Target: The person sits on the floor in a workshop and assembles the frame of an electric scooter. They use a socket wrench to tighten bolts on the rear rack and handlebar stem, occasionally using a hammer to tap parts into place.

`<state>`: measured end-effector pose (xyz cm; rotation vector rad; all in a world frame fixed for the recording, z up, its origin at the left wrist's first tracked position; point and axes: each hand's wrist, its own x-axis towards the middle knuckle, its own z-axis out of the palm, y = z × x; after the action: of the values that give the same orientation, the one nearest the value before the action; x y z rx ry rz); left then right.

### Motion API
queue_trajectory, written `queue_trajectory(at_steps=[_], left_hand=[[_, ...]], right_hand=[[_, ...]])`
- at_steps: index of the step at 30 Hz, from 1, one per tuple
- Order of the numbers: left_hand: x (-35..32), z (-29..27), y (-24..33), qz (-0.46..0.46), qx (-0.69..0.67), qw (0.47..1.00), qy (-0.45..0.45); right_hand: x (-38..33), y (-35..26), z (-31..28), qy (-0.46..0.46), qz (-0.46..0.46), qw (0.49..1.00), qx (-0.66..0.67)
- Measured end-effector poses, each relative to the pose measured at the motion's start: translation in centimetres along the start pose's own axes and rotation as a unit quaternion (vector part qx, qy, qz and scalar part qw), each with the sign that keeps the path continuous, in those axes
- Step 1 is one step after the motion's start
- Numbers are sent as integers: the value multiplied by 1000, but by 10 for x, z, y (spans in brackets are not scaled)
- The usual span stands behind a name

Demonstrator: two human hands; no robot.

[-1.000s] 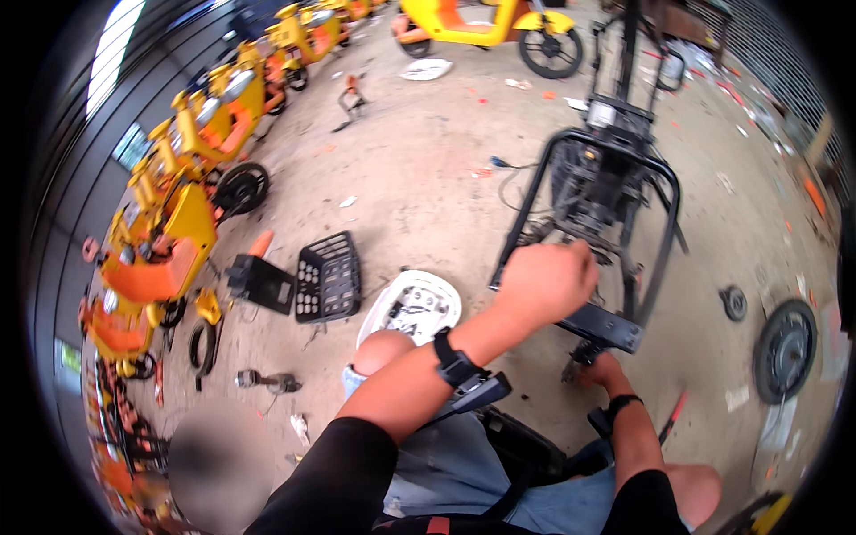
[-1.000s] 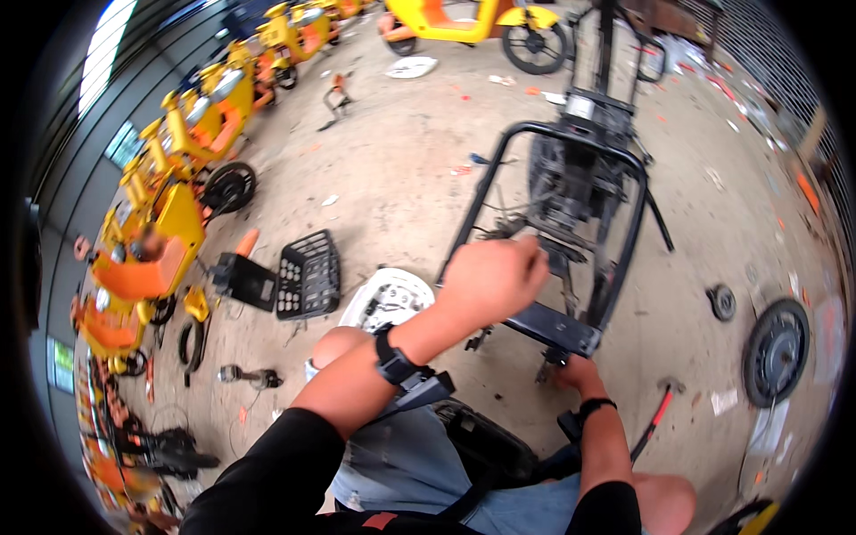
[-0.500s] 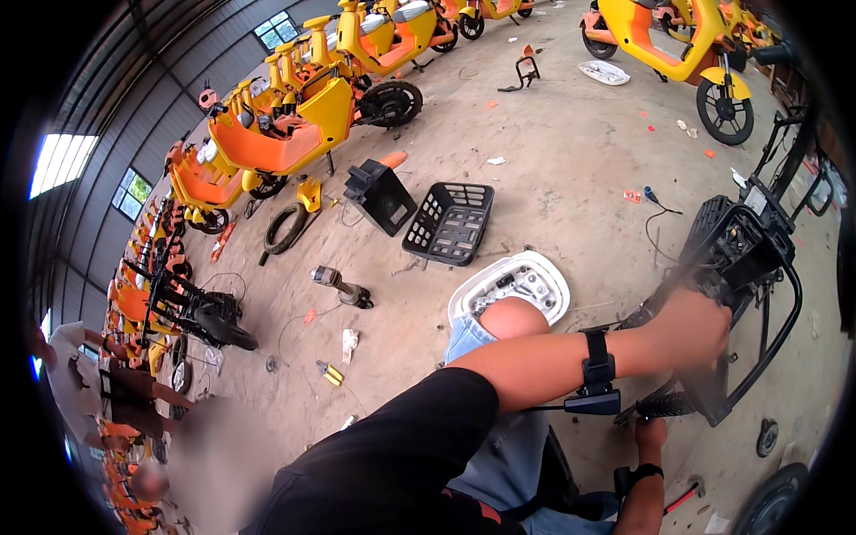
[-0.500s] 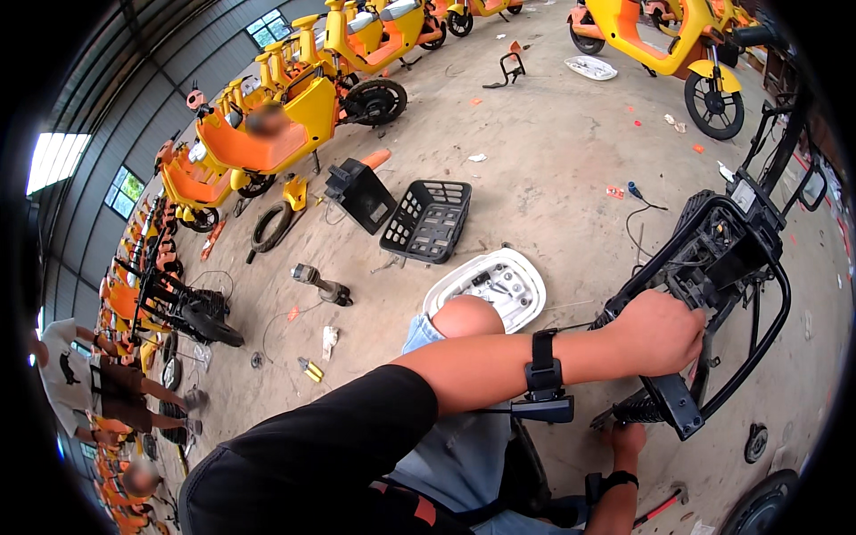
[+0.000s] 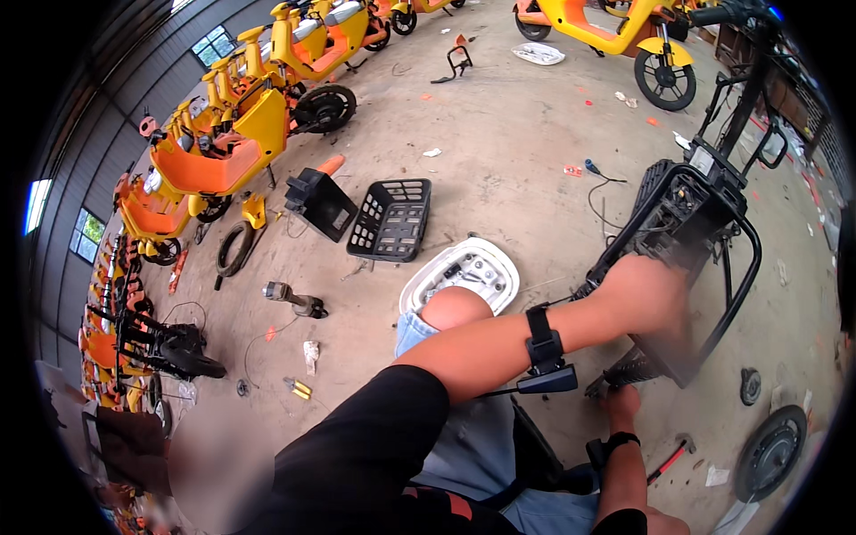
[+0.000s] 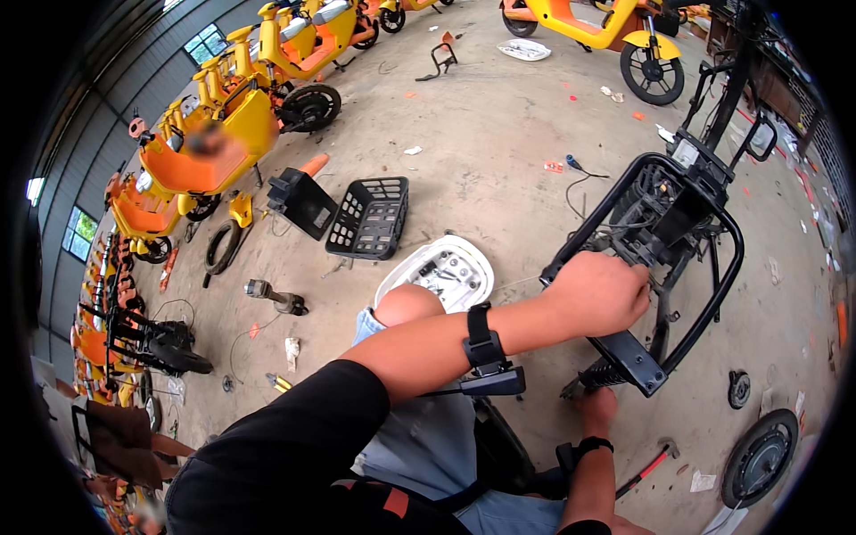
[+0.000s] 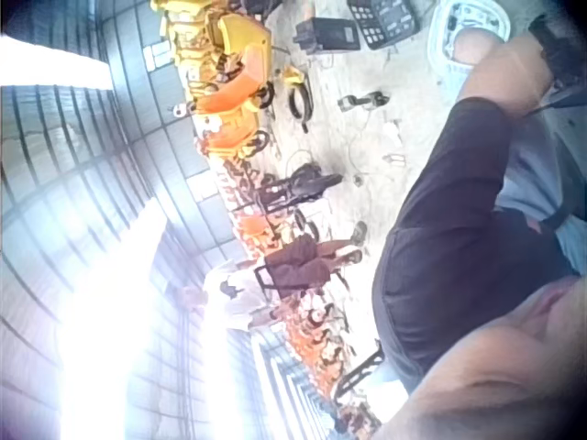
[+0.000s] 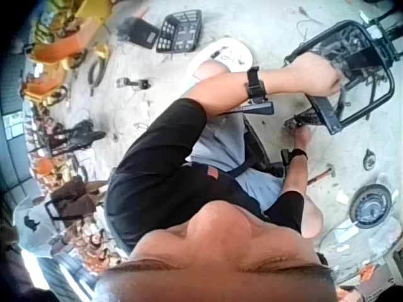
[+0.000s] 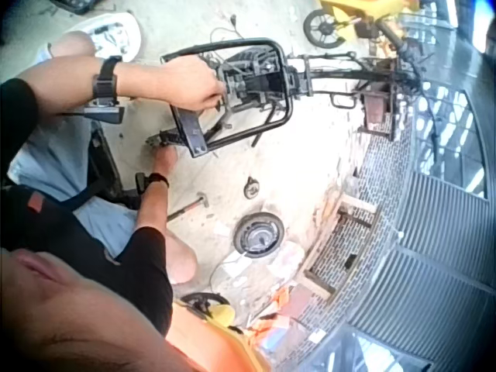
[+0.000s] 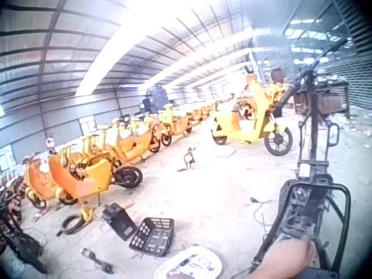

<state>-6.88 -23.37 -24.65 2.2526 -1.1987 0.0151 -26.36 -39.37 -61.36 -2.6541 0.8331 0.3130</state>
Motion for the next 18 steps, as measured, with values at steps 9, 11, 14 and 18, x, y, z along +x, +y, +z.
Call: queue_trajectory(at_steps=[9,11,14,18], left_hand=[[1,10,-5,24,3,999,30],[1,12,-8,22,6,999,37],[3,12,-6,30,11,999,42],[2,17,-10,27,20,999,42]], right_hand=[[5,-5,-18,-72,-20,997,5],[5,0,-15,-57,-104,992,52],[25,29,9,-154,-70,967,190],[21,24,-20,-246,-33,941,230]])
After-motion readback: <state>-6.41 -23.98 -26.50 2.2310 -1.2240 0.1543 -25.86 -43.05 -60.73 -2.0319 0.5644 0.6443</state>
